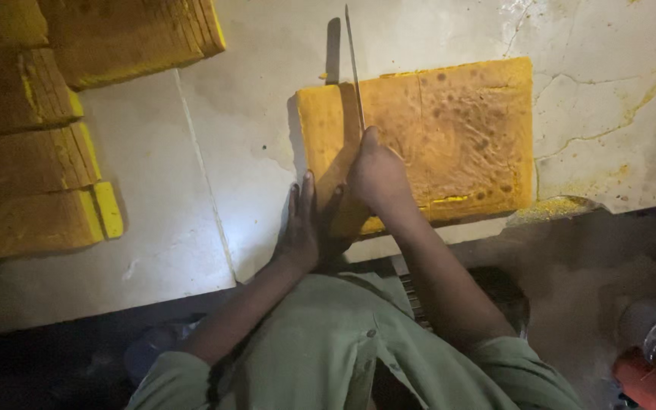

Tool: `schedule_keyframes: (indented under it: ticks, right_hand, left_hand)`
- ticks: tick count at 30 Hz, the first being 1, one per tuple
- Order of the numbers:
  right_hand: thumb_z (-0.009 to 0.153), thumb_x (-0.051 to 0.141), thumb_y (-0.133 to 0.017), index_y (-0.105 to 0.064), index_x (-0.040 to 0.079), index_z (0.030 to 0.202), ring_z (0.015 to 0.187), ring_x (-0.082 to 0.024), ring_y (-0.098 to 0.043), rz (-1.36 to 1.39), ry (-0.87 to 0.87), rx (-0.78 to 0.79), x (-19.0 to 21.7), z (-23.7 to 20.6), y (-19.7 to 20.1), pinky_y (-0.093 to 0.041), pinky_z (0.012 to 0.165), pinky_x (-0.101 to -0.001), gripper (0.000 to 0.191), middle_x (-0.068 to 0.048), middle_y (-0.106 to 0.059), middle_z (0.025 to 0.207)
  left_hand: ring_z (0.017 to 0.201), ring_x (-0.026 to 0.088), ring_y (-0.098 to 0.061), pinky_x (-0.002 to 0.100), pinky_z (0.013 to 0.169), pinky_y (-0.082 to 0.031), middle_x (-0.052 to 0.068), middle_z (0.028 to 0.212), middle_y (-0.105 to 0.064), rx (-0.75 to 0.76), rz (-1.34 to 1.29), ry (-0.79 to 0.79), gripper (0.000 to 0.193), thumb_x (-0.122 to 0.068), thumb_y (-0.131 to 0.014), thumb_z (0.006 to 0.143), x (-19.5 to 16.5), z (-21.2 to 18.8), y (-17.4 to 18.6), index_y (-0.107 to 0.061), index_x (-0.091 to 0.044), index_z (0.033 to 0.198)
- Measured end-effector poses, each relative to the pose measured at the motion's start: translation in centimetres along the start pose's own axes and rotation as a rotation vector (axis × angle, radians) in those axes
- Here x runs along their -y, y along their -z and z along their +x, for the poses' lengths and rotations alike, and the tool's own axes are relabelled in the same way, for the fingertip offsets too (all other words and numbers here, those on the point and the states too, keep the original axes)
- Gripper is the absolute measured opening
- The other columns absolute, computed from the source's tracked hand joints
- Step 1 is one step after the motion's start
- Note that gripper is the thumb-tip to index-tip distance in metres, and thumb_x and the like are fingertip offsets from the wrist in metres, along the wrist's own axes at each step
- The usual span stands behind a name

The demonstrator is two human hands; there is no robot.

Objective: The person removes a yellow food block from a metal tray, flips it, and cuts it into smaller rectangular pieces using a long knife. The cut pieces are stacked on the table.

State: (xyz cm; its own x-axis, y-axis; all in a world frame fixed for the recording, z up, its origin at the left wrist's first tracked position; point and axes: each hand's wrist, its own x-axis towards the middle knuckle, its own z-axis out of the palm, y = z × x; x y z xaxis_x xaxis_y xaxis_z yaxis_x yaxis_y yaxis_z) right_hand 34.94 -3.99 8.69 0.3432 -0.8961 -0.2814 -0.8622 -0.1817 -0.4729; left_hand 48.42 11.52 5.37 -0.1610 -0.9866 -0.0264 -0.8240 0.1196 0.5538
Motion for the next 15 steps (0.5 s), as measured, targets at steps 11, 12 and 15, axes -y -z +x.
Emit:
schedule_keyframes:
  ticks: [11, 12, 15]
  right_hand:
    - [0.086, 0.013, -0.068, -0.042, -0.006, 0.125, 0.093, -0.051, -0.069, 0.044, -0.218, 0.126, 3.2, -2.6, 2.4, -0.055, 0.079, -0.058, 0.051, -0.033, -0.069, 0.093]
    - [0.088, 0.012, -0.064, -0.041, -0.006, 0.127, 0.092, -0.05, -0.071, 0.081, -0.224, 0.149, 3.0, -2.7, 2.1, -0.058, 0.078, -0.0561, 0.049, -0.033, -0.07, 0.093]
    - [0.088, 0.013, -0.067, -0.043, -0.007, 0.124, 0.092, -0.051, -0.069, 0.056, -0.147, 0.074, 2.3, -3.2, 1.2, -0.055, 0.081, -0.0569, 0.048, -0.033, -0.07, 0.094]
  left_hand:
    - [0.151, 0.057, -0.018, 0.072, 0.119, -0.021, 0.046, 0.156, -0.017, -0.102, -0.002, -0.03, 0.108, -0.054, -0.08, 0.081, -0.5, -0.6, 0.1, -0.022, -0.014, 0.163]
    - [0.151, 0.057, -0.018, 0.071, 0.119, -0.021, 0.047, 0.156, -0.017, -0.048, -0.004, -0.005, 0.108, -0.053, -0.081, 0.079, -0.6, -0.6, 0.2, -0.023, -0.012, 0.161]
    - [0.149, 0.057, -0.014, 0.07, 0.118, -0.016, 0.045, 0.153, -0.015, 0.02, -0.014, 0.067, 0.11, -0.055, -0.085, 0.072, -0.8, -0.7, 0.2, -0.027, -0.015, 0.156]
